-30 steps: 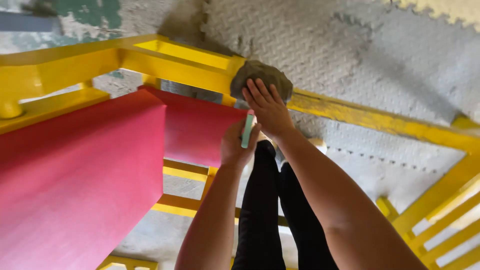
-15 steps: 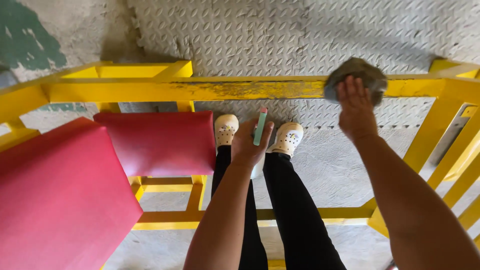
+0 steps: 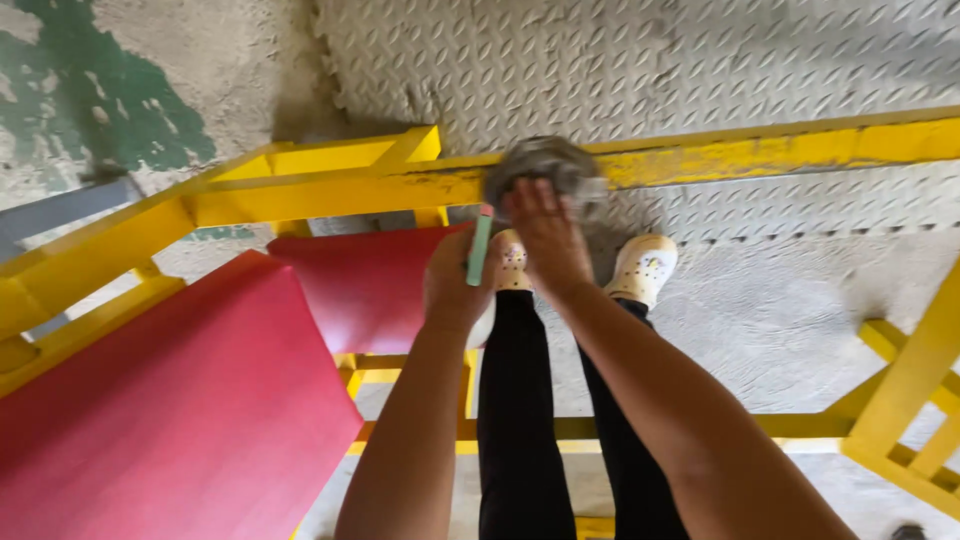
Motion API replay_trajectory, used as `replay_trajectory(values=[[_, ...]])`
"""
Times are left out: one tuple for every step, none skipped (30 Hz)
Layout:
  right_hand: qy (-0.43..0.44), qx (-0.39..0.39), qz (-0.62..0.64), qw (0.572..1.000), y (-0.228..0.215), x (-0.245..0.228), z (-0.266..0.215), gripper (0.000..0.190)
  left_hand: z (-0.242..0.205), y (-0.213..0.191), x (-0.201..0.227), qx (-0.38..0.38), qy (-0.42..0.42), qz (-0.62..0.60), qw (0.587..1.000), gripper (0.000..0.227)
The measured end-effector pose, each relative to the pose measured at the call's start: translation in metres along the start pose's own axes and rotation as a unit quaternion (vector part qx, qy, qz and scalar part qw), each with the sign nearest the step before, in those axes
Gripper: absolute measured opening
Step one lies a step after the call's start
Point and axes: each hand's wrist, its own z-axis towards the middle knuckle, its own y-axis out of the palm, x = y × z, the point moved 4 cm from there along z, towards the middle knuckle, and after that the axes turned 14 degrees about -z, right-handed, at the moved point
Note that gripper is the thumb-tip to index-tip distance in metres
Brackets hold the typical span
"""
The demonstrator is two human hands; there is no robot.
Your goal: Wiping down yellow gym weight machines and red cushions using a spray bottle and a cloth.
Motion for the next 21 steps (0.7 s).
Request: replay_trajectory(values=[[-0.031,0.081,0.080,0.993,-0.010,-0.026,0.003,0.069,-0.002,-0.016,-0.001,0.017,0.033,0.007,0.999,0.034],[-0.061,0.168,0.160,0.971,-0.022,-0.050,0.009,0.063,-0.001,-0.031,-0.002,0.035,0.070,0.017,0.997,0.033],[-0.061,0.172,0.167,0.969,-0.028,-0.064,0.015,0.063,-0.002,-0.042,0.000,0.037,0.071,0.025,0.996,0.033],[-0.083,0.165,0.170,0.968,-0.034,-0.076,0.022,0.061,-0.002,-0.051,0.003,0.035,0.078,0.034,0.996,0.032],[-0.105,0.159,0.172,0.967,-0.040,-0.086,0.028,0.061,-0.002,-0.058,0.007,0.034,0.085,0.043,0.995,0.031],[-0.097,0.155,0.179,0.967,-0.040,-0.085,0.025,0.061,-0.006,-0.058,0.007,0.024,0.083,0.049,0.995,0.031],[-0.109,0.157,0.165,0.968,-0.040,-0.084,0.021,0.062,-0.009,-0.057,0.007,0.017,0.064,0.069,0.995,0.030],[-0.119,0.161,0.148,0.969,-0.040,-0.078,0.021,0.063,-0.008,-0.052,0.008,0.008,0.049,0.086,0.995,0.030],[-0.108,0.160,0.152,0.969,-0.033,-0.063,0.014,0.063,-0.010,-0.042,0.007,-0.003,0.051,0.090,0.995,0.030],[-0.096,0.186,0.113,0.971,-0.027,-0.044,0.012,0.062,-0.006,-0.029,0.007,-0.006,0.061,0.077,0.995,0.032],[-0.084,0.212,0.073,0.971,-0.022,-0.024,0.008,0.062,-0.003,-0.016,0.007,-0.008,0.070,0.063,0.996,0.034],[-0.072,0.208,0.074,0.973,-0.013,-0.001,0.001,0.062,-0.004,0.002,0.012,-0.021,0.072,0.064,0.995,0.034],[-0.061,0.197,0.046,0.977,-0.003,0.021,-0.007,0.063,-0.007,0.021,0.019,-0.039,0.109,0.067,0.991,0.036],[-0.051,0.183,0.019,0.982,0.008,0.043,-0.018,0.064,-0.012,0.042,0.025,-0.059,0.145,0.068,0.985,0.037],[-0.039,0.178,0.020,0.983,0.022,0.068,-0.029,0.064,-0.014,0.063,0.038,-0.072,0.147,0.068,0.984,0.037],[0.004,0.174,0.032,0.984,0.034,0.098,-0.037,0.063,-0.011,0.088,0.047,-0.116,0.099,0.054,0.987,0.035],[0.047,0.170,0.044,0.983,0.047,0.128,-0.046,0.063,-0.010,0.113,0.057,-0.161,0.051,0.042,0.985,0.034],[0.059,0.168,0.045,0.983,0.059,0.155,-0.056,0.063,-0.013,0.133,0.067,-0.172,0.054,0.044,0.983,0.034],[0.096,0.145,0.039,0.984,0.072,0.183,-0.067,0.068,-0.016,0.150,0.076,-0.161,0.054,0.037,0.985,0.036],[0.130,0.127,0.033,0.983,0.085,0.210,-0.073,0.074,-0.016,0.164,0.085,-0.143,0.057,0.031,0.988,0.039],[0.138,0.130,0.037,0.981,0.089,0.238,-0.077,0.074,-0.015,0.178,0.094,-0.148,0.062,0.035,0.986,0.039]])
